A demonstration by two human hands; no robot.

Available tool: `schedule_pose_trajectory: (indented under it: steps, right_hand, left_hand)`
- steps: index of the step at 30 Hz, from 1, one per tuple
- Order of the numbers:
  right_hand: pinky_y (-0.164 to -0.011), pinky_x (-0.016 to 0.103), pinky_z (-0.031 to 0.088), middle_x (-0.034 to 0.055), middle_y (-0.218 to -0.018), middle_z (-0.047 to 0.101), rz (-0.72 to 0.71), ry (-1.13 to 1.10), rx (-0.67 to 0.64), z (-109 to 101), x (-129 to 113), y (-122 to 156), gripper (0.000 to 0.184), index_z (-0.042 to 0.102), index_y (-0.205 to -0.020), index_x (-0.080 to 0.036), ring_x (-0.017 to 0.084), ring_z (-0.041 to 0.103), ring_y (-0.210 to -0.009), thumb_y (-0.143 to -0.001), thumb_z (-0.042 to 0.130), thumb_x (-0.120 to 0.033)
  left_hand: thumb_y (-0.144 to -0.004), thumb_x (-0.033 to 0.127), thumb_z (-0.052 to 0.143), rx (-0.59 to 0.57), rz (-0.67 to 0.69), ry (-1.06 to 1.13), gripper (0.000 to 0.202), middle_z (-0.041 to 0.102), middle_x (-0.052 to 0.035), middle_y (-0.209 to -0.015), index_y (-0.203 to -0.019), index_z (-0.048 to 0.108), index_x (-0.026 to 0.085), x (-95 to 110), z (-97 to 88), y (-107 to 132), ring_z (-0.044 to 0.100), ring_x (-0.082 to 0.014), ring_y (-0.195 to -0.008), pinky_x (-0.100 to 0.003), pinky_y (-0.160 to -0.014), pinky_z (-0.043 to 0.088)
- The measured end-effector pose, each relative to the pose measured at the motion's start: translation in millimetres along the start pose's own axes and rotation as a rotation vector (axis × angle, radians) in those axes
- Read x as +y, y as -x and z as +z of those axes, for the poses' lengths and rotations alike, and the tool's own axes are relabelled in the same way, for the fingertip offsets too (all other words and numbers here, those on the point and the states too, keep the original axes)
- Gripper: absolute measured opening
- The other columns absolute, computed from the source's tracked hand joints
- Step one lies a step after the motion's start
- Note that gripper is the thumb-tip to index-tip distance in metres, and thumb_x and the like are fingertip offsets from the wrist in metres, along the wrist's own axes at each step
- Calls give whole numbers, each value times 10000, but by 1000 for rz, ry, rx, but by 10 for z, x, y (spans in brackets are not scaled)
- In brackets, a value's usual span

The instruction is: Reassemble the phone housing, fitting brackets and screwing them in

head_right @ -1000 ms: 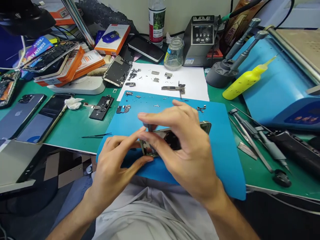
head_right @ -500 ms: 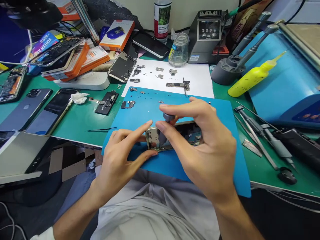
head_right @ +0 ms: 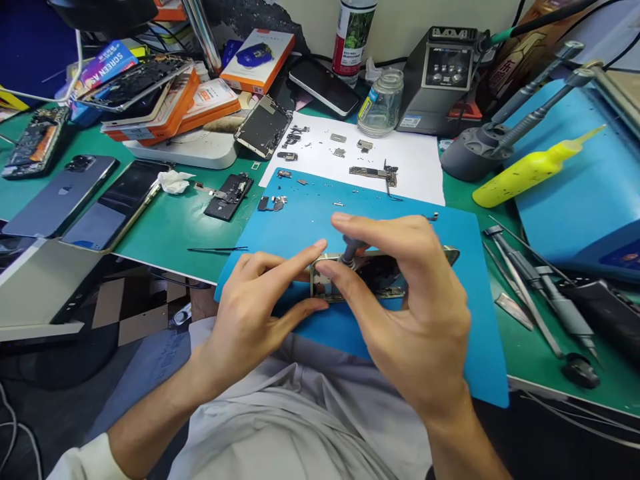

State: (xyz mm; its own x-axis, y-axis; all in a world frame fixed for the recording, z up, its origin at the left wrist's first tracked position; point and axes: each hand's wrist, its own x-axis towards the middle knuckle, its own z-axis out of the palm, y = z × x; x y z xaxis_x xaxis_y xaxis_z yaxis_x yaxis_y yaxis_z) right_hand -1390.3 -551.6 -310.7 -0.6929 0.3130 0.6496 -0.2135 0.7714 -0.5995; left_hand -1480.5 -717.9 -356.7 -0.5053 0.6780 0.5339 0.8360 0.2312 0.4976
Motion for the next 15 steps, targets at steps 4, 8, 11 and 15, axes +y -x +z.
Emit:
schedule_pose_trajectory:
  steps: [4,8,11,15]
  right_hand:
    - [-1032,375,574,-76,-1357,746,40,-83,-167,-109,-40,-25,560,685,-1440,-388,186,717,-1128,-968,712,-87]
    - [-978,348,598,-88,-1321,764,20,-23,-160,-104,-63,-87,537,712,-1407,-387,179,733,-1126,-959,731,-93]
    - [-887,366,610,-78,-1211,789,44,33,-31,-31,-55,-111,511,762,-1321,-393,177,753,-993,-910,807,-93]
    - [-885,431,598,-30,-1167,762,71,3,26,6,-20,-99,460,764,-1291,-382,219,745,-994,-881,875,-208]
  left_hand:
    - [-1061,343,709,-4,4,12,528,820,-11,-1160,-1546,542,215,7,-7,-3,656,-187,-992,-344,-903,473]
    - [-1057,355,712,0,-2,-6,526,819,-20,-1123,-1536,556,204,7,-4,3,649,-200,-987,-353,-893,470]
    - [-1043,340,734,0,-6,2,560,811,-12,-1074,-1553,546,207,2,2,4,641,-194,-972,-343,-901,471]
    - [-1058,348,708,4,4,-9,552,803,-17,-1038,-1560,538,197,-3,0,5,635,-196,-967,-343,-899,476]
